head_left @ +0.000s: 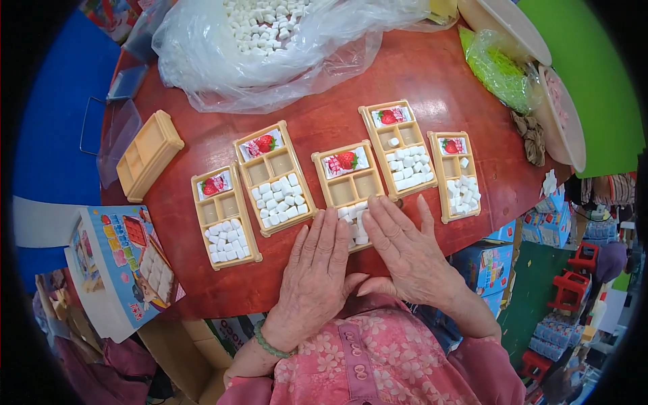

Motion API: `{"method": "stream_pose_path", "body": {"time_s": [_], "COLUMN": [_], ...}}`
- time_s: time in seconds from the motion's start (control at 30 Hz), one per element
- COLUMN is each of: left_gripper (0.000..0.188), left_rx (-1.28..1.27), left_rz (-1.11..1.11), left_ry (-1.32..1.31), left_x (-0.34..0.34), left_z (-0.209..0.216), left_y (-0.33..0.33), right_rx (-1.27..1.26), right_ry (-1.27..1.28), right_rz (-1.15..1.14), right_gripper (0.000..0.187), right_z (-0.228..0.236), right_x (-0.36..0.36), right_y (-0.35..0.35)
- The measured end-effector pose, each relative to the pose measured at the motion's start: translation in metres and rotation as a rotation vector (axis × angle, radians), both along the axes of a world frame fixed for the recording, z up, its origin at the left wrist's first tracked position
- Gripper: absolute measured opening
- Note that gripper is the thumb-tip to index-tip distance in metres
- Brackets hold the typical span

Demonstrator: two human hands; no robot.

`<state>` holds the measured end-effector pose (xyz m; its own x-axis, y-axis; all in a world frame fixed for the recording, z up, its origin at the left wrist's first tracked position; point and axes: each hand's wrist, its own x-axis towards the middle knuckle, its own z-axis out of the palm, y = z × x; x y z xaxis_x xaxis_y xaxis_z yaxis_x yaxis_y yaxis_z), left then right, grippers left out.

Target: Packaging toy food items into plastic trays, labeling them, and placing them into boxes.

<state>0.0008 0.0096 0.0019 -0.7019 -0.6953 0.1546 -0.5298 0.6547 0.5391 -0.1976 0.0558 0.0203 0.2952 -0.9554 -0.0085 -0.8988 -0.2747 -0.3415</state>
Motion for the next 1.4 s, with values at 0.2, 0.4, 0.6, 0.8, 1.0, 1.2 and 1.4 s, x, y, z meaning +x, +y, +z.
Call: {"method": "stream_pose_path", "body": {"time_s": [0.2, 0.4, 0.6, 0.8, 1.0, 1.2, 1.4], "left_gripper": [0.076, 0.076, 0.084, 0.074, 0.063, 0.071, 0.075], "left_rx": [-0.063, -0.078, -0.042, -0.113, -0.145, -0.151, -0.164], "left_rz": [-0.037, -0.063, -0.046, -0.089, -0.083, -0.114, -0.081], "left_ry": [-0.096, -0.212, -0.071, -0.077, -0.168, -0.203, -0.151], "left_x": [-0.001, -0.001, 0.001, -0.001, 0.000, -0.003, 0.004], "left_z": [0.002, 0.013, 0.011, 0.007, 0.012, 0.015, 0.009], "left_y": [0.000, -0.002, -0.004, -0.004, -0.002, -0.004, 0.003], "right_rx": [0.035, 0.046, 0.000, 0.025, 0.010, -0.318, -0.386], "right_ry": [0.078, 0.026, -0.003, 0.023, -0.028, -0.203, -0.245], "right_rz": [0.062, 0.038, -0.014, 0.012, 0.053, -0.145, -0.268], "right_gripper": [0.096, 0.093, 0.092, 0.088, 0.082, 0.036, 0.008], "right_z": [-0.006, -0.002, 0.003, 0.000, 0.001, 0.020, 0.024], "right_x": [0.003, 0.001, -0.003, -0.003, -0.003, -0.036, -0.074], "right_y": [0.002, 0.001, 0.004, 0.008, 0.007, -0.013, -0.046]}}
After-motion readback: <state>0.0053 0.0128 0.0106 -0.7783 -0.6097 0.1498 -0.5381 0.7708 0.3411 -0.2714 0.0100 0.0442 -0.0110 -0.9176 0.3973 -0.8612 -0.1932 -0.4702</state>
